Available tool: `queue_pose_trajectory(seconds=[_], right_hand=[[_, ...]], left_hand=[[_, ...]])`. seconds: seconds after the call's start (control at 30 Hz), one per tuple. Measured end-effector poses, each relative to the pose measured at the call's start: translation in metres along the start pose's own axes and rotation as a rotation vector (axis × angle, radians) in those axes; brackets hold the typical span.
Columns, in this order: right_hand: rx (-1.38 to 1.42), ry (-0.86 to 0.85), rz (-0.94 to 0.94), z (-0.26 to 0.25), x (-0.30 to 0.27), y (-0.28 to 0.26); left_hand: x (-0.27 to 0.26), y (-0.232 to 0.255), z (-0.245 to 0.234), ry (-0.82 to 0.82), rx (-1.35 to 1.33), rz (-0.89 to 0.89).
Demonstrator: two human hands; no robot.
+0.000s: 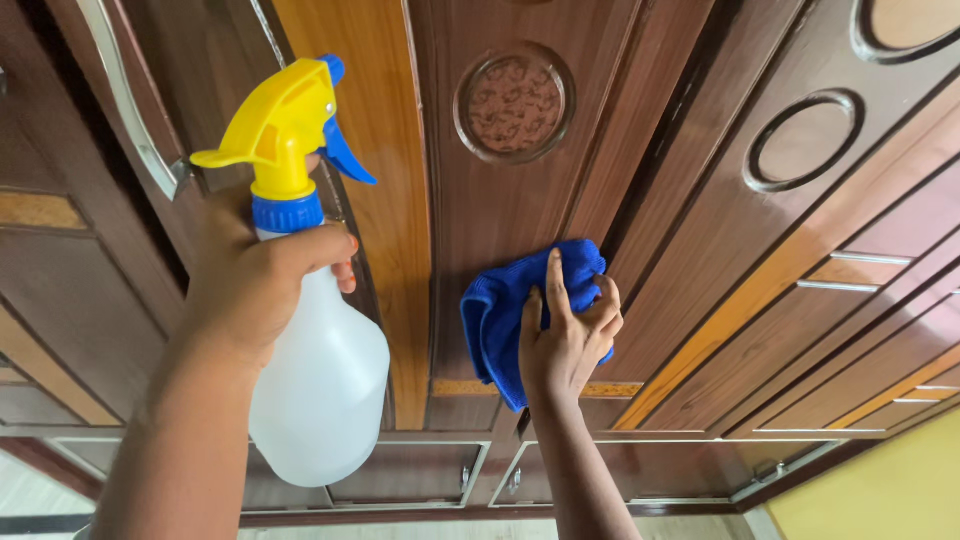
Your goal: The person cleans a dark brown wooden door with decorative circular panels using a spray bottle and a blue cloth. They spray the surface and wipe it down systematically, covering the top frame, the door panels, and the lower sections.
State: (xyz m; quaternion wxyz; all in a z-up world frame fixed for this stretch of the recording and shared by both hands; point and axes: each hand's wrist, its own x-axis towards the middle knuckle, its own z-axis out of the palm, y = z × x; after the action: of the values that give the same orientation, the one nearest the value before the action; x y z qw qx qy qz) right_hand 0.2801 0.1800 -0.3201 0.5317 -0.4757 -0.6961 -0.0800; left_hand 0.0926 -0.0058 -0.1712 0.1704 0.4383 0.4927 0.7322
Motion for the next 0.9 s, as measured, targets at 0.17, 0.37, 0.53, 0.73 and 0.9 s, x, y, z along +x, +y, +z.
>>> queue_pose_trajectory(seconds=[0.17, 0.37, 0.53, 0.73, 0.9], right_hand=[[0.028, 0.034, -0.02, 0.002, -0.002, -0.001], [0.033, 0.045, -0.026, 0.005, -0.011, -0.001], [0.008, 0.001, 0.02, 0.009, -0.025, 0.001], [0.041, -0.081, 0.095, 0.015, -0.052, 0.0], [-0.009, -0.131, 0.155, 0.019, -0.065, 0.003]], left_hand=[[0.001, 0.002, 0.004, 0.003, -0.014, -0.006], [0.005, 0.002, 0.001, -0.023, 0.035, -0.019], [0.009, -0.001, -0.002, -0.07, 0.03, -0.018], [0.011, -0.01, -0.008, -0.128, 0.017, -0.006], [0.011, -0.013, -0.013, -0.166, 0.083, -0.031]])
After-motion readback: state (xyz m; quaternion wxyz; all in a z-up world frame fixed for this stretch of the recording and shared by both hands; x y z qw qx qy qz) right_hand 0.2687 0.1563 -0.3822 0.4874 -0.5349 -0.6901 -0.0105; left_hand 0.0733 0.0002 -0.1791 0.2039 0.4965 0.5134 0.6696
